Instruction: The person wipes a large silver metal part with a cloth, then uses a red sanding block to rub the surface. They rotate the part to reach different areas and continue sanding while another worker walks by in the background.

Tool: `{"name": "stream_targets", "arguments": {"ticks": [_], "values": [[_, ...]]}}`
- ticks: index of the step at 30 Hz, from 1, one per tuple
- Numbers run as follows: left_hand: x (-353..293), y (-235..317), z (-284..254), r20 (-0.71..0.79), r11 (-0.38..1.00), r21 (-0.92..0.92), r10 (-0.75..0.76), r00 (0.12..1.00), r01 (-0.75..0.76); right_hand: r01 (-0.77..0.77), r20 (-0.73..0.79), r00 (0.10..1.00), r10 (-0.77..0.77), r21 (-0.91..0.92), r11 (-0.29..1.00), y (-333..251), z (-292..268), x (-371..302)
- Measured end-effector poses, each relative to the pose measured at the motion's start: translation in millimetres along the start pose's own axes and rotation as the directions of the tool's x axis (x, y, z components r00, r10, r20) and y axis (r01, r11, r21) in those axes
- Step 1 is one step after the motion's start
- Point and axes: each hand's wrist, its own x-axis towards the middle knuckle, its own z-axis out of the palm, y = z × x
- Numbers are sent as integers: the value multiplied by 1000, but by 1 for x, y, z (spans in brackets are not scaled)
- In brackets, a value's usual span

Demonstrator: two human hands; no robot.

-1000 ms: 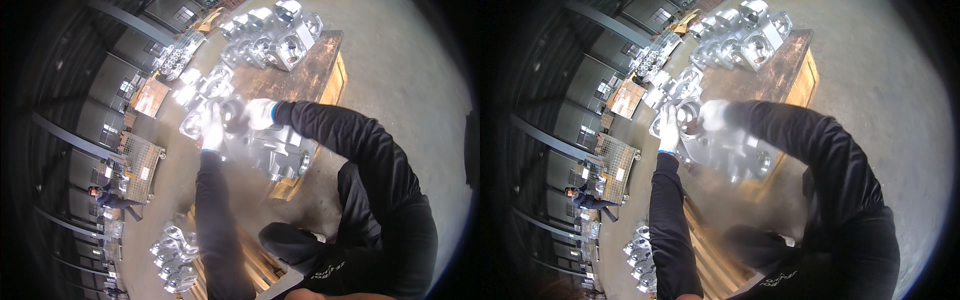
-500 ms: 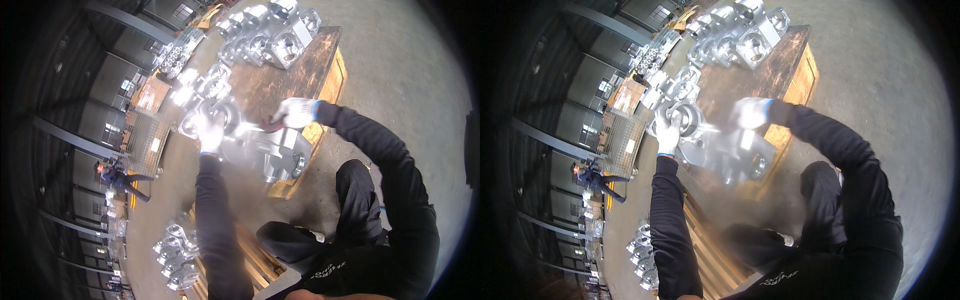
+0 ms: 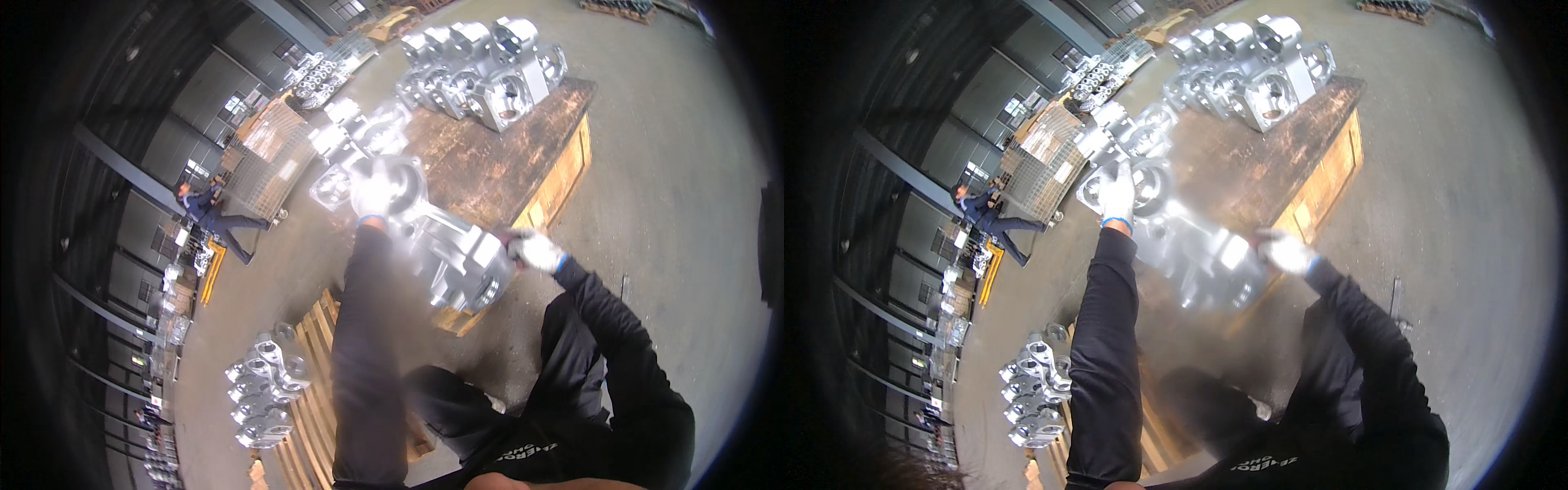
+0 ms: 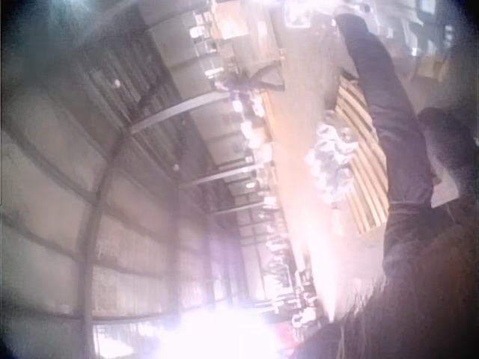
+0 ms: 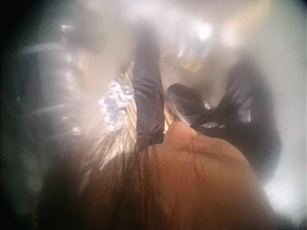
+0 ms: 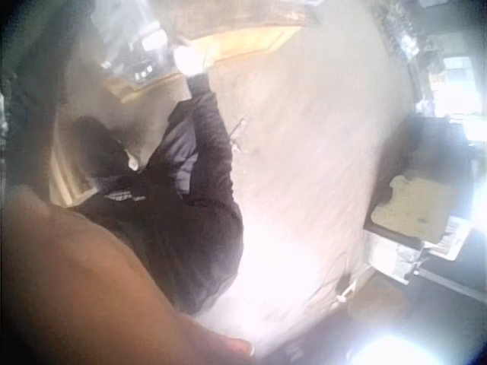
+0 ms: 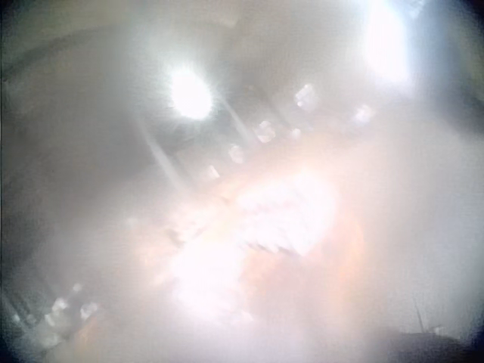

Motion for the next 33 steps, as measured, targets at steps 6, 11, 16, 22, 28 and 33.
{"name": "stream_targets", "arguments": {"ticks": [6,11,16,22,28,33], "values": [[-27,-1,-9,142,952,-192,268,953,-239,233,-143,961,-238,-53,971,26,97,-76],[-49,10,-5,310,891,-430,297,903,-146,312,-226,926,-301,13,950,50,158,-107],[-48,15,-3,336,871,-335,466,819,-359,393,-290,879,-379,-10,919,38,206,-115],[-20,-6,-24,369,790,-555,514,774,-261,246,-187,933,-306,-287,926,18,270,-71],[-29,-41,-70,206,880,-392,367,907,-267,177,-107,908,-404,-776,605,43,343,-11],[-49,-41,-70,64,883,-440,214,975,-165,356,233,807,-543,-925,134,44,279,-2]]}}
